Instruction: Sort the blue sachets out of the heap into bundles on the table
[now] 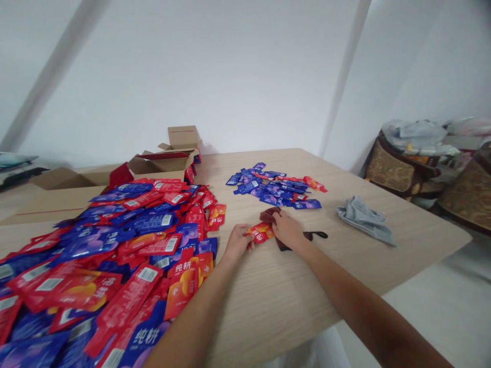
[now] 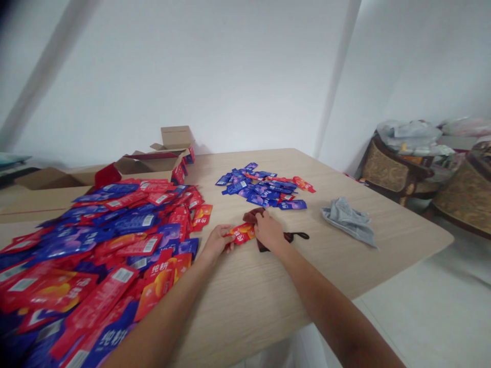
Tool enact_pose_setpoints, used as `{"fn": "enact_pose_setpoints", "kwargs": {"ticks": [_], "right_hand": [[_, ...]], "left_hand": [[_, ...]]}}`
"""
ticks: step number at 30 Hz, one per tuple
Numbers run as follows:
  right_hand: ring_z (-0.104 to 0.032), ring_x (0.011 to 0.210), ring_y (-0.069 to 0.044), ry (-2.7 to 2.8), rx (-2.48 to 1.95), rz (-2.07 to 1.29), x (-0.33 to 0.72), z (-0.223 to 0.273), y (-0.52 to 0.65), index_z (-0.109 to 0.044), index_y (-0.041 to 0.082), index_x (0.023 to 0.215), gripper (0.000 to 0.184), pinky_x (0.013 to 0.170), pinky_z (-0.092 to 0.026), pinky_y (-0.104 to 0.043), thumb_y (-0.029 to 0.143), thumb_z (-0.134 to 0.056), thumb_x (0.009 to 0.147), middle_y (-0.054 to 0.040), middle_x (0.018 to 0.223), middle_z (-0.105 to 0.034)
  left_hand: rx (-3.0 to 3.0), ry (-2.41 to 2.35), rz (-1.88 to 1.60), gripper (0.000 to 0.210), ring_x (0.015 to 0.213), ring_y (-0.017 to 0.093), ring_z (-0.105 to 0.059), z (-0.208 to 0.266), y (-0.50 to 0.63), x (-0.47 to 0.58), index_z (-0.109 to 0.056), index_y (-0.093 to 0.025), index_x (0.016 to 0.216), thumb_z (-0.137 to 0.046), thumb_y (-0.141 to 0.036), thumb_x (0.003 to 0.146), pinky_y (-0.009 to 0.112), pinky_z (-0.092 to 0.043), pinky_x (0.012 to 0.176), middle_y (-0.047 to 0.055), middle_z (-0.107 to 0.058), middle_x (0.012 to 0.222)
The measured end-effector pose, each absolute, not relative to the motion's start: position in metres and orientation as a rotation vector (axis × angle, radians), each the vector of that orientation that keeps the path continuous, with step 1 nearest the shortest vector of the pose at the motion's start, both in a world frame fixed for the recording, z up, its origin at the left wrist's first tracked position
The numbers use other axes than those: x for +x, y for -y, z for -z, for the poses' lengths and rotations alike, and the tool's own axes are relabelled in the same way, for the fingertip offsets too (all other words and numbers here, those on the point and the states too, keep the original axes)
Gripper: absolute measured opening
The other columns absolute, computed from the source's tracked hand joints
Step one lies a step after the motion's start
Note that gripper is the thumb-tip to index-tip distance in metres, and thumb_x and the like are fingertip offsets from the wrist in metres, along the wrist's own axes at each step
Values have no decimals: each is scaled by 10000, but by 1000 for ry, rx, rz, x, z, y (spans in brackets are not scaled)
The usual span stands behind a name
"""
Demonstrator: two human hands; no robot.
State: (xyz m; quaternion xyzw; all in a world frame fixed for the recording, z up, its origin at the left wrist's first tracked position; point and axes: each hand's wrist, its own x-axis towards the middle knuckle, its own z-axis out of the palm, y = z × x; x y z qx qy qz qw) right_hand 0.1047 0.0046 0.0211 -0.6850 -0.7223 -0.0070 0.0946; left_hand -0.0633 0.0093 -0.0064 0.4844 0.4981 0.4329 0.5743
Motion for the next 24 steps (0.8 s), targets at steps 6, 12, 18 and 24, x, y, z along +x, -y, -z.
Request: {"fn": "enact_pose_setpoints", "kwargs": {"ticks": [6, 12, 18, 24], "right_hand": [[-549, 907, -180, 2325, -1659, -24, 80, -16, 19, -494, 224, 1062, 216, 691, -398, -270, 296, -373, 898, -66, 1102, -511], [-584, 845, -187, 2095, -1987, 21, 101, -15, 0, -499, 208, 1056, 230, 631, -376, -271, 305, -361, 900, -70, 1062, -533], [-600, 866, -195, 2000, -2051, 25, 124, -11, -12, -515, 220, 1118, 304, 663, -379, -282, 345, -334, 908, -76, 1098, -548], [-599, 912, -216, 1941, -2038, -58, 123, -11, -12, -510, 231, 1196, 370, 710, -391, -301, 368, -328, 904, -73, 1149, -549]], "left_hand": [[1183, -1131, -844, 48, 348, 96, -513, 10, -17, -66, -581, -87, 691, -541, -107, 673, 186, -391, 384, 6, -567, 422], [1102, -1108, -927, 240, 373, 105, -551, 3, -10, -64, -540, -92, 891, -589, -64, 658, 187, -414, 389, 2, -626, 519], [1035, -1137, -1048, 334, 362, 135, -564, -41, -9, -98, -452, -132, 985, -542, -13, 685, 209, -453, 398, -36, -597, 470], [769, -801, -1731, 89, 642, 141, -678, -99, -12, -147, -507, -147, 851, -558, -150, 778, 217, -544, 604, 50, -682, 722]]}}
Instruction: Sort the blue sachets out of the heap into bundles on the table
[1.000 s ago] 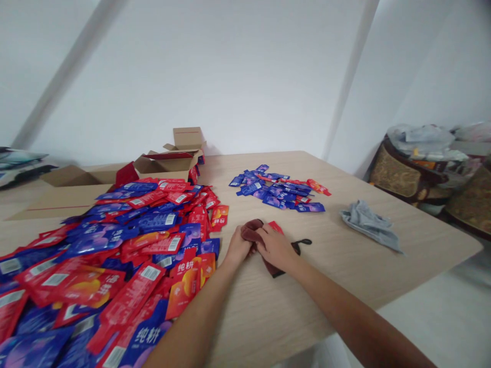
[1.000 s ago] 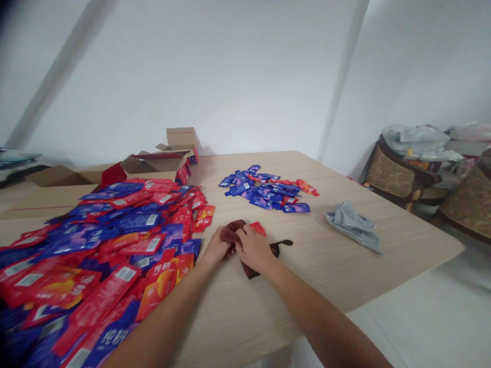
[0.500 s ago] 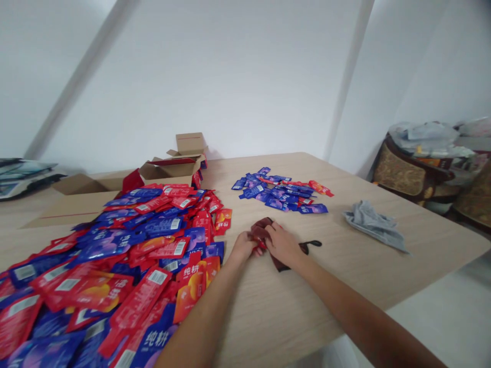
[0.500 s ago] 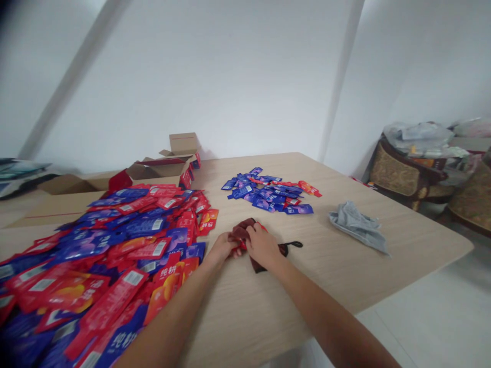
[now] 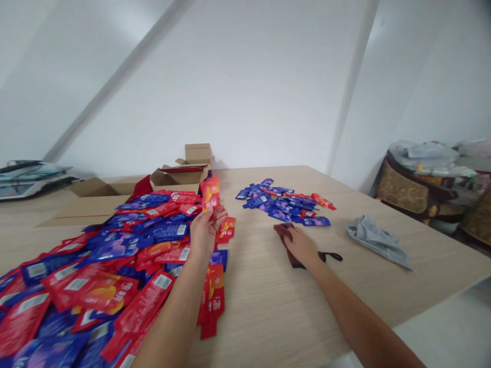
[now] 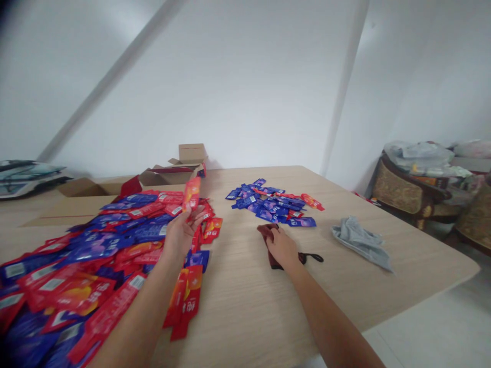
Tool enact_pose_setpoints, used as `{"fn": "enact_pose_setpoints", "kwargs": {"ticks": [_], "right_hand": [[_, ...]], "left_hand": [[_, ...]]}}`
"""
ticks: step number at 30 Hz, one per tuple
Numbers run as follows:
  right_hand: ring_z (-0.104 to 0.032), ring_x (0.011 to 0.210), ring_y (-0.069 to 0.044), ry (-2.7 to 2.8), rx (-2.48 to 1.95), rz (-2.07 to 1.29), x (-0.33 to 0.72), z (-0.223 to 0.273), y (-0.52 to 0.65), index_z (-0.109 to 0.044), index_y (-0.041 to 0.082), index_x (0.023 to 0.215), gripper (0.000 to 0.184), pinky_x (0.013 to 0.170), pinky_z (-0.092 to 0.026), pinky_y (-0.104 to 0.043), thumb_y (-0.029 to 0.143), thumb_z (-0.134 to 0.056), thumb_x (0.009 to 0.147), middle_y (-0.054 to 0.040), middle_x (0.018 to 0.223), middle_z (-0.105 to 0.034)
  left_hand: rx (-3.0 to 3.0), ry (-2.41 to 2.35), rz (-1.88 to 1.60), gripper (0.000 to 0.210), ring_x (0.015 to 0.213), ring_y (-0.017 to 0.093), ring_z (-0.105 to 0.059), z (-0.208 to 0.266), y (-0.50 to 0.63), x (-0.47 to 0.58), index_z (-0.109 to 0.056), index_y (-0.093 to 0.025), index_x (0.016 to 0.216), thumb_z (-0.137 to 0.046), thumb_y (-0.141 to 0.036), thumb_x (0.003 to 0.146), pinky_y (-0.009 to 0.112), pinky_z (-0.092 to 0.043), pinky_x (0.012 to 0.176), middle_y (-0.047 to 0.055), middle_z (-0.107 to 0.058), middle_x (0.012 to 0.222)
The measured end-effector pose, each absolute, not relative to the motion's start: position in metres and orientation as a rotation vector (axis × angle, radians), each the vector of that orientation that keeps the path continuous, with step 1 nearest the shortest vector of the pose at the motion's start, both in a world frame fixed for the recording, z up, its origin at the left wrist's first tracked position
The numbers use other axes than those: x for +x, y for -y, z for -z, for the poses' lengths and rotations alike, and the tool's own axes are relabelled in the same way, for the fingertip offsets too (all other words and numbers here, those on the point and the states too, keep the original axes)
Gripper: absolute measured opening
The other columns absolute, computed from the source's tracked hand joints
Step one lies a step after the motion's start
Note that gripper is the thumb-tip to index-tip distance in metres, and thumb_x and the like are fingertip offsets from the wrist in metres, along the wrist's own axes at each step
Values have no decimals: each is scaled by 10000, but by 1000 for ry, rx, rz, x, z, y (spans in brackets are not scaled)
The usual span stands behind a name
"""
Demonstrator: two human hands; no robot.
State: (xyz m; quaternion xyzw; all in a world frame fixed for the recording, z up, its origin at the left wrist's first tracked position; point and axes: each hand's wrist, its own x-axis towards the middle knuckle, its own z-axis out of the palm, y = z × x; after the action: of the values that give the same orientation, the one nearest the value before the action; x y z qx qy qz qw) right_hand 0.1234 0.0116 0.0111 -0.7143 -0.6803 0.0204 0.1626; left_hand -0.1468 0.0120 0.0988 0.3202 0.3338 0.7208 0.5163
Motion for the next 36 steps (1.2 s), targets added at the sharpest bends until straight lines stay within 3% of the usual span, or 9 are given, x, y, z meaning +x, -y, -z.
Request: {"fn": "enact_pose_setpoints", "kwargs": {"ticks": [3, 6, 13, 20, 28, 36], "right_hand": [[-600, 917, -218, 1916, -2028, -92, 125, -12, -13, -522, 225, 1190, 373, 720, -395, -302, 371, -339, 899, -74, 1160, -548], [-600, 915, -208, 1897, -2007, -113, 126, -13, -13, -530, 227, 1177, 362, 730, -398, -297, 366, -341, 901, -71, 1152, -554], [-590, 924, -181, 1723, -2041, -42, 134, -12, -24, -511, 255, 1177, 349, 736, -406, -279, 387, -308, 925, -64, 1144, -534], [-576, 954, -189, 1597, -2076, -2, 145, -11, -35, -488, 258, 1184, 349, 729, -415, -280, 399, -295, 931, -73, 1111, -513], [-565, 966, -188, 1655, -2050, -32, 144, -7, -36, -510, 252, 1152, 335, 740, -411, -277, 403, -313, 927, -64, 1112, -514], [-551, 996, -170, 1762, -1839, -52, 129, -19, -10, -476, 263, 1209, 331, 790, -415, -258, 351, -321, 930, -53, 1144, -505]], "left_hand": [[750, -815, -1604, 124, 722, 183, -689, -90, -24, -133, -502, -149, 844, -552, -262, 825, 288, -561, 662, 100, -683, 835], [786, -962, -1405, 131, 660, 171, -677, -62, -49, -99, -505, -136, 848, -592, -223, 803, 307, -557, 656, 95, -660, 811], [896, -1310, -1133, 88, 608, 141, -634, -19, -129, -22, -528, -118, 777, -604, -162, 771, 231, -508, 601, 30, -589, 635], [1074, -1479, -968, 163, 493, 134, -560, -17, -176, 24, -580, -137, 788, -650, -270, 725, 207, -403, 463, 5, -584, 572], [1272, -1520, -735, 249, 301, 83, -342, -10, -151, 43, -508, -150, 532, -595, -237, 749, 203, -241, 371, -57, -361, 334], [1414, -1416, -667, 283, 260, 77, -323, -8, -80, -29, -490, -153, 451, -577, -147, 720, 206, -192, 335, -51, -354, 282]]}}
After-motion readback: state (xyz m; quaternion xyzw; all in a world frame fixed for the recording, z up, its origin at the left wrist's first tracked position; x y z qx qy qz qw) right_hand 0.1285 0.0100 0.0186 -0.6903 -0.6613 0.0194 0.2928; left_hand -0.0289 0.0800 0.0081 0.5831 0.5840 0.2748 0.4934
